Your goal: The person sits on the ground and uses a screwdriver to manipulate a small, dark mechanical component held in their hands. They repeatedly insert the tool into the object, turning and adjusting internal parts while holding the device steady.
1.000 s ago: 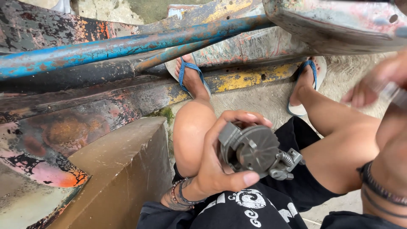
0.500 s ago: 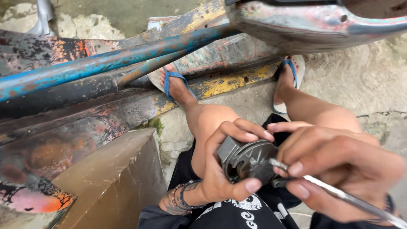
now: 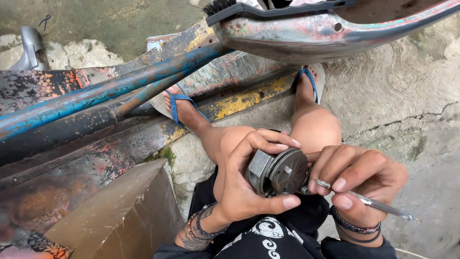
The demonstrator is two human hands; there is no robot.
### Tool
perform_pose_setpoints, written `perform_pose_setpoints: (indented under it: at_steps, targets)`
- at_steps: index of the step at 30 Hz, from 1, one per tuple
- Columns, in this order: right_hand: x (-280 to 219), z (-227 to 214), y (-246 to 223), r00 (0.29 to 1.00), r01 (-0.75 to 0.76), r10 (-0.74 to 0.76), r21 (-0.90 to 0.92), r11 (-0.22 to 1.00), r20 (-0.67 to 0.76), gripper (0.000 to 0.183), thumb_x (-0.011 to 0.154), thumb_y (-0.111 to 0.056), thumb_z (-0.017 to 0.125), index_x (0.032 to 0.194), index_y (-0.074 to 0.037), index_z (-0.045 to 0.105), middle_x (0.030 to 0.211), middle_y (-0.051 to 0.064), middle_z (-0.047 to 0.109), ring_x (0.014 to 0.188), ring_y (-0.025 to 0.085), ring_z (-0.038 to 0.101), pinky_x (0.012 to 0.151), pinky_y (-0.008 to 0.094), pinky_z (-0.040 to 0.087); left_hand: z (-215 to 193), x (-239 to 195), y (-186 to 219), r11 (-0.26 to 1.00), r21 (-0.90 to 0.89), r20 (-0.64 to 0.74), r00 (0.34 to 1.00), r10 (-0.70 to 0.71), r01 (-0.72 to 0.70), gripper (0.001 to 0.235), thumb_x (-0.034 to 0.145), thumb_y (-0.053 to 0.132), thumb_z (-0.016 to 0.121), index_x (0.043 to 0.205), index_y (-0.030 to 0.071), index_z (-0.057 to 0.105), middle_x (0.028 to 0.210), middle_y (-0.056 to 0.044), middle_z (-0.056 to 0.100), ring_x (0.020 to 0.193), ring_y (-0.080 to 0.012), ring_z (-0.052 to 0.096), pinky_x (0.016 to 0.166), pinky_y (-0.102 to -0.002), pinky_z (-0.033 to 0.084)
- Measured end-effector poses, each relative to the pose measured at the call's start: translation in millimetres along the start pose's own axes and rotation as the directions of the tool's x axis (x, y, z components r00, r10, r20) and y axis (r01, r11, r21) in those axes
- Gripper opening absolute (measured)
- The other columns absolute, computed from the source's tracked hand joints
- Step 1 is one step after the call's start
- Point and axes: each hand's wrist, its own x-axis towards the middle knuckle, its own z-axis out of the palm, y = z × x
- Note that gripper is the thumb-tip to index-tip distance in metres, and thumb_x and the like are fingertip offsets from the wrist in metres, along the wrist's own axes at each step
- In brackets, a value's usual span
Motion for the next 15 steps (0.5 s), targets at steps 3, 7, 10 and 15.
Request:
perform_pose_setpoints:
  at_steps: [3, 7, 10, 15]
  targets:
    - [-6, -3, 3, 0.998, 0.014, -0.016, -0.043, 0.999, -0.057, 0.013, 0.090, -0.020, 0.069, 0.089, -0.012, 0.059, 0.065, 0.004, 0.062, 0.053, 0.015, 0.065, 0.053, 0.022, 0.058, 5, 3, -3, 1.000, 0.013, 0.016, 1.000, -0.018, 0.018, 0.045, 0.088, 0.032, 0.082, 0.118, 0.015, 0.053, 0.125, -0.015, 0.063, 0.122, -0.0238, 0.064, 0.115, -0.040, 0.047]
    - [-12, -6, 4, 0.991, -0.054, 0.044, -0.078, 0.996, -0.124, 0.015, 0.088, -0.020, 0.071, 0.089, -0.012, 0.058, 0.069, 0.005, 0.063, 0.058, 0.018, 0.066, 0.059, 0.025, 0.056, 13, 2, -8, 0.968, 0.250, -0.012, 1.000, 0.005, -0.002, 0.038, 0.086, 0.026, 0.079, 0.114, 0.014, 0.055, 0.122, -0.011, 0.068, 0.119, -0.0226, 0.069, 0.125, -0.046, 0.040]
    - [-20, -13, 6, 0.985, -0.044, 0.030, -0.080, 0.996, -0.170, 0.015, 0.087, -0.022, 0.069, 0.088, -0.013, 0.057, 0.067, 0.004, 0.060, 0.055, 0.017, 0.062, 0.056, 0.026, 0.055, 22, 6, -5, 0.953, 0.304, -0.022, 1.000, 0.002, 0.005, 0.027, 0.094, 0.023, 0.067, 0.111, 0.007, 0.053, 0.117, -0.018, 0.068, 0.109, -0.0264, 0.070, 0.101, -0.038, 0.056]
    - [-30, -12, -4, 0.987, -0.001, -0.016, -0.106, 0.994, -0.161, 0.016, 0.086, -0.021, 0.070, 0.087, -0.012, 0.058, 0.064, 0.006, 0.061, 0.054, 0.019, 0.065, 0.055, 0.025, 0.059, 26, 4, -8, 0.931, 0.353, -0.009, 0.994, 0.106, -0.096, 0.034, 0.104, 0.031, 0.051, 0.121, 0.002, 0.050, 0.116, -0.020, 0.065, 0.113, -0.0318, 0.069, 0.101, -0.040, 0.059]
